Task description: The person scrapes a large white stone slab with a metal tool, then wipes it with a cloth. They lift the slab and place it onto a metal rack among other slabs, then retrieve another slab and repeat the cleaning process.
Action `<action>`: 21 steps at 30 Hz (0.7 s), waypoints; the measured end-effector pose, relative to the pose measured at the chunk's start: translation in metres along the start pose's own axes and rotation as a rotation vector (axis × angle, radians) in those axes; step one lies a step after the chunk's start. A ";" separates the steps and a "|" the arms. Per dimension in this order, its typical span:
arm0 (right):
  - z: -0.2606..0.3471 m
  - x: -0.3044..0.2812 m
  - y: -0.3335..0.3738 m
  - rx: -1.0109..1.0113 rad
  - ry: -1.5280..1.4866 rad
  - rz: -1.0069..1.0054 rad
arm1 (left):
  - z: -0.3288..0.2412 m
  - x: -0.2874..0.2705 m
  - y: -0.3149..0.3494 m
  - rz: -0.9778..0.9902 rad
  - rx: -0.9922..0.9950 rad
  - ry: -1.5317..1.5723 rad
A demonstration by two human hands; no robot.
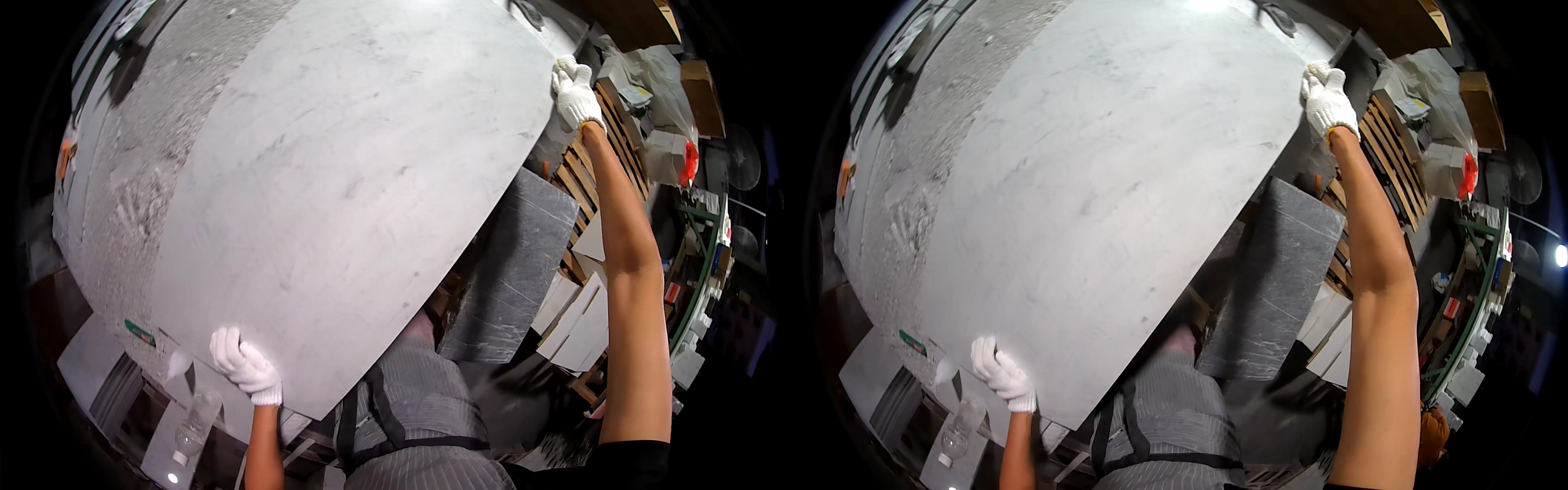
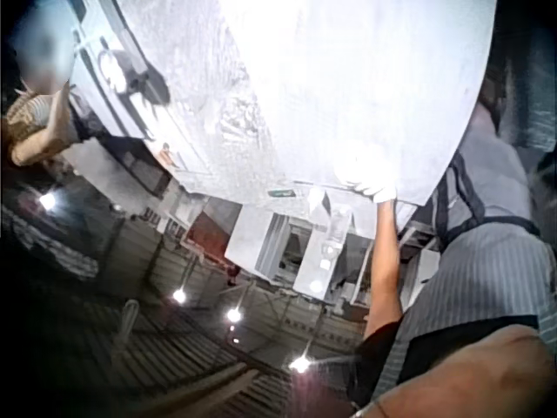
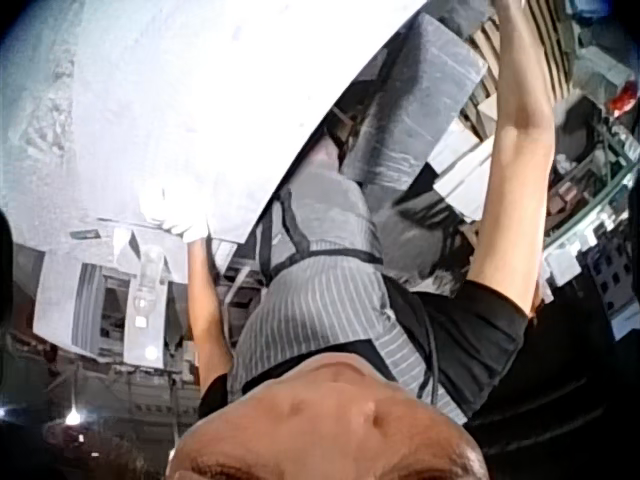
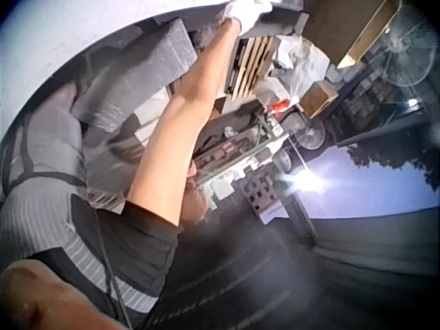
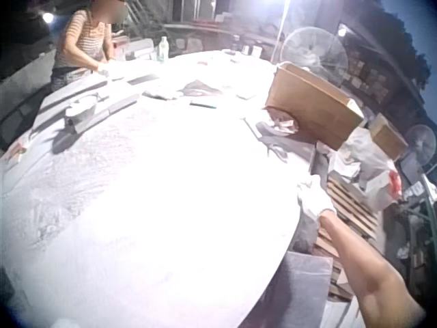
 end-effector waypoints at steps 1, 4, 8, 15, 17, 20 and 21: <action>-0.012 0.004 -0.004 0.022 -0.158 0.048 | -0.001 -0.001 -0.004 -0.012 0.007 0.007; -0.050 0.022 -0.001 -0.163 -0.069 -0.016 | 0.003 0.000 0.000 -0.048 0.001 0.028; -0.089 0.052 0.042 -0.063 0.078 0.003 | 0.005 0.003 -0.001 -0.061 0.005 0.069; 0.002 0.061 0.301 0.104 0.249 0.119 | 0.010 0.005 0.011 -0.109 -0.059 0.123; 0.009 0.072 0.371 0.161 0.241 0.206 | 0.004 0.001 0.009 -0.100 -0.102 0.112; 0.014 0.098 0.473 0.006 0.315 0.226 | 0.006 -0.002 0.010 -0.128 -0.099 0.117; 0.009 0.110 0.504 -0.081 0.340 0.214 | 0.007 -0.002 0.010 -0.094 -0.106 0.134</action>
Point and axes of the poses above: each hand's wrist, its own y-axis away from the middle knuckle, its own x-axis out of the palm, z = x × y, the point moved 3 cm from there along -y, towards the middle knuckle, and after that the axes turned 11 degrees about x, right-handed, at the moved point
